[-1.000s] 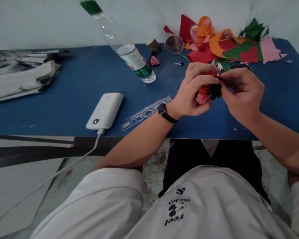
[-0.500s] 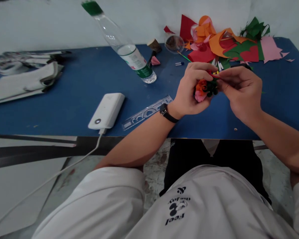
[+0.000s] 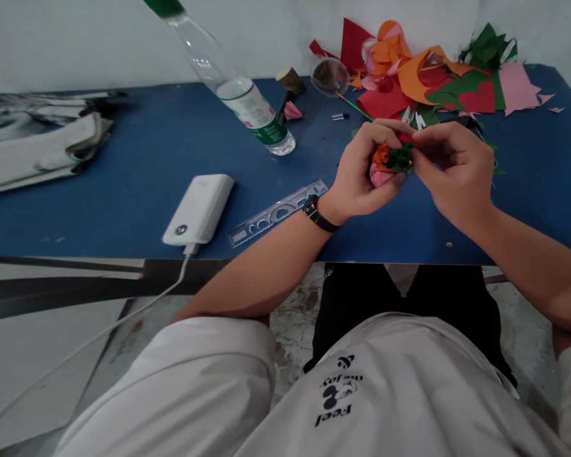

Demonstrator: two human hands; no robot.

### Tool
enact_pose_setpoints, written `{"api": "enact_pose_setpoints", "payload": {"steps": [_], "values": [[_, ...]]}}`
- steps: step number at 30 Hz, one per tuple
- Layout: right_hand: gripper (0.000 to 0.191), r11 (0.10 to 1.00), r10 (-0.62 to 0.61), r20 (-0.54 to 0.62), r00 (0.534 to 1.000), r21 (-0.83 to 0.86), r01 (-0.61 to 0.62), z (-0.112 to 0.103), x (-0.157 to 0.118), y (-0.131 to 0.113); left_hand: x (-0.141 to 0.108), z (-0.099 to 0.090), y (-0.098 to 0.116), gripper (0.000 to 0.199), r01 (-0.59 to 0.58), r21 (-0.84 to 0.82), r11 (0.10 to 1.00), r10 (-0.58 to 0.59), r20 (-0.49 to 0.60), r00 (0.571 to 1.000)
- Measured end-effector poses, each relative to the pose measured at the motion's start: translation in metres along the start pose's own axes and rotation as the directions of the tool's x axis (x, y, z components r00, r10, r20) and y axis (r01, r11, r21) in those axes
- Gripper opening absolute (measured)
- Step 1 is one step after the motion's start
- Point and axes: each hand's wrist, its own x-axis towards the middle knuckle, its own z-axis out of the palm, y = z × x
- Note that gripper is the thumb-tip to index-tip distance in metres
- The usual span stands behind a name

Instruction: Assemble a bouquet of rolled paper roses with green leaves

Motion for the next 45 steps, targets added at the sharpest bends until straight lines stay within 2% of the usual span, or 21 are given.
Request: {"api": "enact_pose_setpoints", "payload": {"steps": [4,6,11,16,19,23,27,29,33,36,41,45], "values": [[0.011,0.995,-0.034,-0.007,0.999,-0.099,0.033,-0.004,0.0,-0.002,-0.006,0.0,0.0,0.074,0.131,0.035,0.991,-0.133,0.031,0.991],[0.009,0.986,-0.059,-0.014,0.998,-0.156,0.057,-0.004,0.0,-0.004,-0.006,0.001,0.0,0.076,0.159,0.036,0.987,-0.161,0.045,0.986],[0.008,0.982,-0.142,-0.044,0.989,-0.134,0.135,-0.006,0.0,-0.007,-0.003,0.002,0.0,0.079,0.027,0.012,1.0,-0.027,0.031,0.999],[0.01,0.982,-0.089,-0.018,0.996,-0.169,0.084,-0.006,-0.002,-0.007,-0.008,0.001,0.002,0.073,0.116,0.062,0.991,-0.116,0.002,0.993],[0.009,0.99,-0.074,-0.007,0.997,-0.121,0.073,-0.004,-0.004,-0.002,-0.009,0.004,0.003,0.07,0.088,0.034,0.996,-0.088,-0.016,0.996],[0.007,0.99,-0.049,0.02,0.999,-0.134,0.051,-0.002,-0.005,0.003,-0.003,0.008,0.002,0.054,0.071,0.039,0.997,-0.067,-0.081,0.994],[0.009,0.99,-0.088,0.024,0.996,-0.106,0.09,-0.002,-0.006,0.003,0.003,0.003,0.0,0.066,-0.1,0.036,0.994,0.102,-0.041,0.994],[0.011,0.992,-0.098,0.032,0.995,-0.072,0.1,-0.002,-0.006,0.001,0.005,0.0,0.0,0.068,-0.148,0.029,0.989,0.149,-0.054,0.987],[0.013,0.994,-0.089,0.045,0.995,-0.066,0.092,-0.005,-0.005,-0.003,0.004,-0.003,0.006,0.063,-0.052,0.026,0.998,0.053,-0.01,0.999],[0.016,0.994,-0.077,0.06,0.995,-0.078,0.081,-0.006,-0.003,-0.004,0.005,-0.004,0.01,0.066,-0.086,0.031,0.996,0.086,0.003,0.996],[0.013,0.985,-0.161,0.029,0.987,-0.063,0.162,-0.006,-0.002,-0.005,0.012,-0.006,0.014,0.067,-0.148,0.045,0.988,0.148,-0.012,0.989],[0.011,0.993,-0.08,0.028,0.996,-0.08,0.082,-0.006,-0.002,-0.01,0.015,-0.004,0.016,0.068,-0.177,0.023,0.984,0.178,-0.012,0.984]]}}
